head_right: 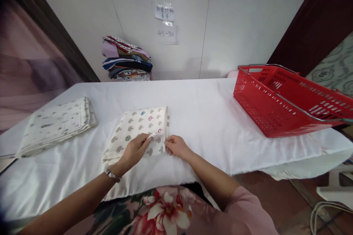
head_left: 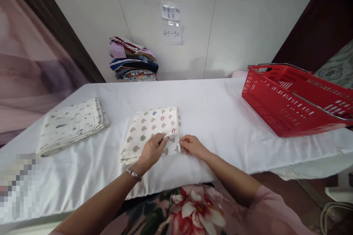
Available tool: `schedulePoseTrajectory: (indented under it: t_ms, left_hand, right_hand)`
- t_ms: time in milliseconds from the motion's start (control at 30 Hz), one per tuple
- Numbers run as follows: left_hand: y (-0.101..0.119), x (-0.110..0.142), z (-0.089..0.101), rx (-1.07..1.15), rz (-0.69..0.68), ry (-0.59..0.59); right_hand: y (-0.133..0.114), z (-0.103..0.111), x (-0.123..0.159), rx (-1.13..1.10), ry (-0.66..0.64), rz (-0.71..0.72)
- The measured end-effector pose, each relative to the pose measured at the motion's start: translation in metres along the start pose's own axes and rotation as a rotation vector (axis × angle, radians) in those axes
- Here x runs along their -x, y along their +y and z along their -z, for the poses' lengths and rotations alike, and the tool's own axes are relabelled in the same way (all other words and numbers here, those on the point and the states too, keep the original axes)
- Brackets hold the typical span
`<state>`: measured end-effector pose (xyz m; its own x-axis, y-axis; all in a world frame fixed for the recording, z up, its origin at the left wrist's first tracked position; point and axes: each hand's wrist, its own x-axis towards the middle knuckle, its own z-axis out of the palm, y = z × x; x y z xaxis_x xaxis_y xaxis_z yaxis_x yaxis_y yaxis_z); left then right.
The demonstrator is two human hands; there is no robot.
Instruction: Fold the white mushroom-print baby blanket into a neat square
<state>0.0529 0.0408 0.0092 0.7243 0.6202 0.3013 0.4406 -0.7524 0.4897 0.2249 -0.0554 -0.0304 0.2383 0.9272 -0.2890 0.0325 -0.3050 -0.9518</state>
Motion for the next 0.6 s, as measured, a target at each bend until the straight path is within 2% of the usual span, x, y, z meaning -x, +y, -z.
schedulePoseTrajectory:
  t_ms: [67,167,267,433,600]
  left_hand:
    - [-0.001,0.002,-0.001,-0.029,-0.075,-0.006]
    - [-0.004,0.007,-0.003,-0.114,-0.266,-0.032]
    - [-0.007,0.012,-0.005,-0.187,-0.379,-0.093]
    - [-0.009,0.018,-0.004,-0.231,-0.400,-0.146]
    - [-0.008,0.017,-0.009,-0.238,-0.349,-0.105]
  right_hand:
    - [0.001,-0.002,-0.002,0.043,0.007,-0.003]
    - [0.003,-0.005,-0.004,0.097,0.004,0.019]
    - [0.002,-0.007,-0.005,0.043,0.015,0.037]
    - [-0.004,-0.010,0.000,-0.138,0.023,-0.041]
    - [-0.011,-0.008,0.009,-0.094,0.057,-0.052]
